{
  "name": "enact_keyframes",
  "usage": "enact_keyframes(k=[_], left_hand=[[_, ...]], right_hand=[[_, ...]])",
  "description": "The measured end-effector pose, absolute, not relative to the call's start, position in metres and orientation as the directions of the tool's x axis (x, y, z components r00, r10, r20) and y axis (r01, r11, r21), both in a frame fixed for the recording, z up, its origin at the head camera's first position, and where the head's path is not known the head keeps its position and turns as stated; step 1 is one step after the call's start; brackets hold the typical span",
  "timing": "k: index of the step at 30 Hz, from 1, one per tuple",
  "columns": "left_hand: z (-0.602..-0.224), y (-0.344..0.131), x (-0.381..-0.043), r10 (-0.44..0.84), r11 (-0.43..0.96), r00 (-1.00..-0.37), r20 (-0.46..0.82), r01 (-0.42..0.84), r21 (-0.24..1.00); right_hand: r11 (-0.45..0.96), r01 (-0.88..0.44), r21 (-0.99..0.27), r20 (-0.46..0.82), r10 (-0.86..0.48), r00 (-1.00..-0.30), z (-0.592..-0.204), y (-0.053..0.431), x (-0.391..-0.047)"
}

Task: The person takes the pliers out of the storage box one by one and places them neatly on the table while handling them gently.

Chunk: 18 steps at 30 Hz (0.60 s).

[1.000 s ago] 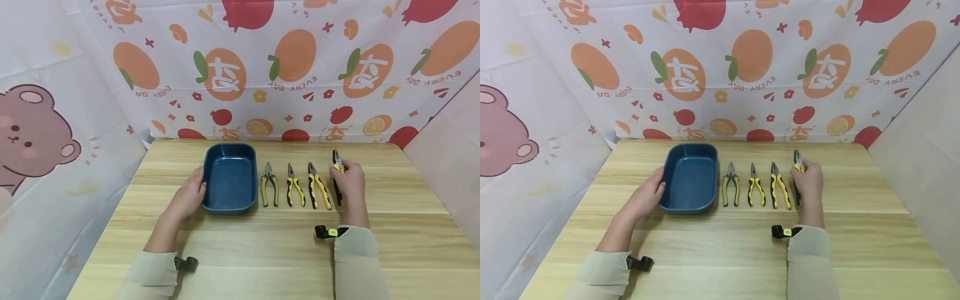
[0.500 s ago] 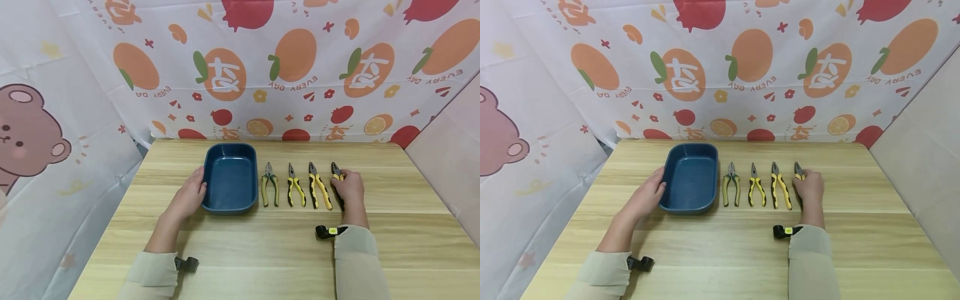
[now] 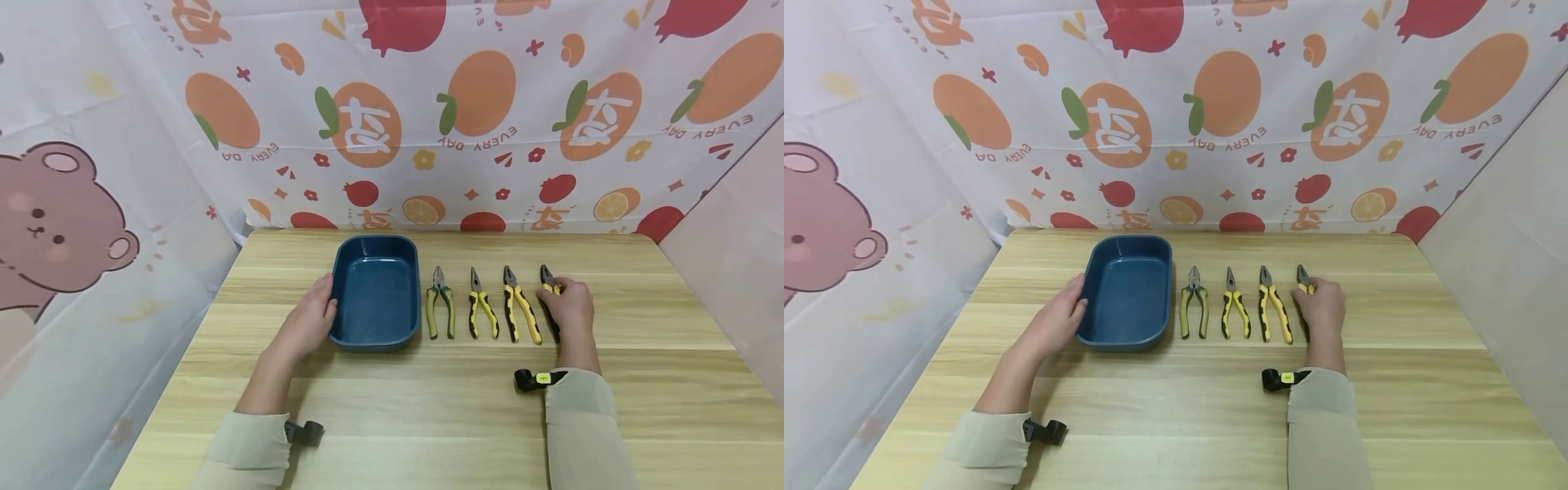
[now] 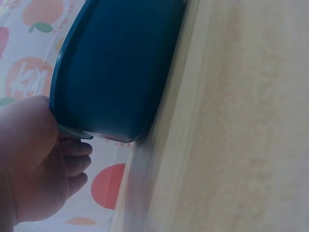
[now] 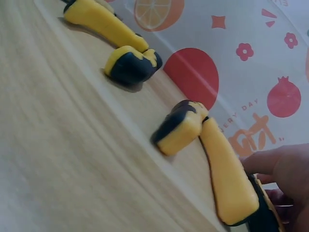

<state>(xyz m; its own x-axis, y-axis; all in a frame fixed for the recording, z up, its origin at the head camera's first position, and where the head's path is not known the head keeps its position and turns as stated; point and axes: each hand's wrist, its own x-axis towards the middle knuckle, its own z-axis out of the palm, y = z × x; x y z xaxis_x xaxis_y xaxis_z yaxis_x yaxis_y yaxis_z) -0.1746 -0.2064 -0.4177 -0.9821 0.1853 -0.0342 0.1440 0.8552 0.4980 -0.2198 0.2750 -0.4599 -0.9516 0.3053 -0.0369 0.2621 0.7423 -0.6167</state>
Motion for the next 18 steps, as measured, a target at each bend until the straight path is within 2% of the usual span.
enact_keyframes(k=[8, 13, 18], left_hand=[[-0.419, -0.202, -0.177, 0.195, 0.853, -0.98, -0.038, 0.151, 0.499], [-0.414, -0.207, -0.179, 0.205, 0.844, -0.978, -0.045, 0.153, 0.514], [-0.403, -0.213, -0.178, 0.207, 0.837, -0.978, -0.007, 0.174, 0.519]], right_hand=[[0.636, 0.276, -0.721, -0.054, 0.345, -0.937, -0.449, 0.289, -0.21], [0.595, 0.232, -0.769, -0.002, 0.362, -0.932, -0.433, 0.291, -0.206], [0.596, 0.135, -0.791, 0.09, 0.332, -0.939, -0.415, 0.277, -0.206]])
